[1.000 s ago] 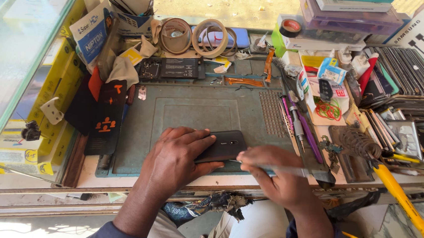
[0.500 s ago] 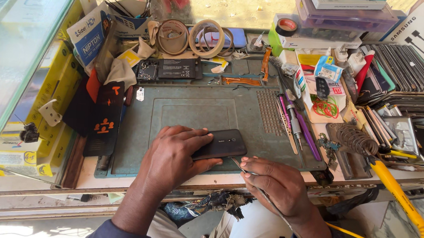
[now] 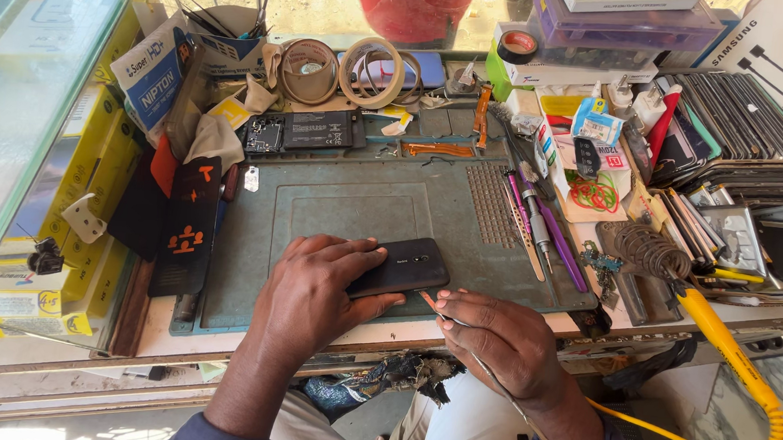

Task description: The person uses a metal prying tool to carefully separate the back cover of a smartphone. They repeatedly insert the tool into the seam between the back cover and the frame, working along the edges to loosen the adhesive or clips holding the cover in place.

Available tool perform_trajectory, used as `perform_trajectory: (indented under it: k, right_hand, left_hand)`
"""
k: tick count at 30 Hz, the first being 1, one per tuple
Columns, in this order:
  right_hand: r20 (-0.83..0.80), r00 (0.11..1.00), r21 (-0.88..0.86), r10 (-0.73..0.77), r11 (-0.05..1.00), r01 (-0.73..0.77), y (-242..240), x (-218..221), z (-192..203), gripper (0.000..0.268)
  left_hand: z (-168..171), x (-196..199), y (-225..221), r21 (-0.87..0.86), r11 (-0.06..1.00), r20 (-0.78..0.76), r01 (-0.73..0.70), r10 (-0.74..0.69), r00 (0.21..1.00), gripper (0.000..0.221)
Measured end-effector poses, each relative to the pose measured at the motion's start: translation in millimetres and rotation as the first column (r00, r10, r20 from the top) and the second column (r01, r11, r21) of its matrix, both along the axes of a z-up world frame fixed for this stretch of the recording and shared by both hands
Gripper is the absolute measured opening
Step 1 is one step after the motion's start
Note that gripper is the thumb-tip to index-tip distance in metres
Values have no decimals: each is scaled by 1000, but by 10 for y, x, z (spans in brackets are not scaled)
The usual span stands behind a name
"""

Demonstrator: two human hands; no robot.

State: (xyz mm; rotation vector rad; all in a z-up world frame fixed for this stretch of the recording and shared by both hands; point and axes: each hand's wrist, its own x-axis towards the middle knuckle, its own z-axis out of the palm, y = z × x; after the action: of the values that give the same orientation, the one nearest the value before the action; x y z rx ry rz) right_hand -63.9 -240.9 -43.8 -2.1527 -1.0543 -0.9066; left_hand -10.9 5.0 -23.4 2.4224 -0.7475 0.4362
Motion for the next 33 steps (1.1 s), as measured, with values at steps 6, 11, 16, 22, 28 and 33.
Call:
perform_trajectory:
  k: [6, 11, 16, 22, 28, 33]
  right_hand:
    - [16, 1000, 2, -7, 1000, 7, -9, -3, -22, 25]
    - [11, 1000, 7, 1, 1000, -1, -6, -10, -19, 27]
    - [47, 999, 6, -18, 1000, 17, 6, -5, -43, 29]
    - [46, 999, 2, -16, 1000, 16, -4, 1, -74, 30]
    - [72, 995, 21, -63, 998, 62, 33, -10, -141, 29]
    - [26, 996, 7, -90, 996, 90, 61, -23, -113, 31]
  left_hand:
    - [-2, 4, -5, 15, 1000, -10, -6, 6, 1000, 59]
    - [-7, 4, -8, 15, 1000, -9, -5, 5, 1000, 59]
    - [-18, 9, 0, 2, 1000, 28, 4, -4, 1000, 57]
    - [-26, 14, -6, 12, 1000, 29, -2, 1, 1000, 57]
    - [-27, 12, -9, 4, 1000, 36, -4, 3, 999, 56]
    - [-22, -1, -9, -1, 1000, 41, -2, 2, 999, 56]
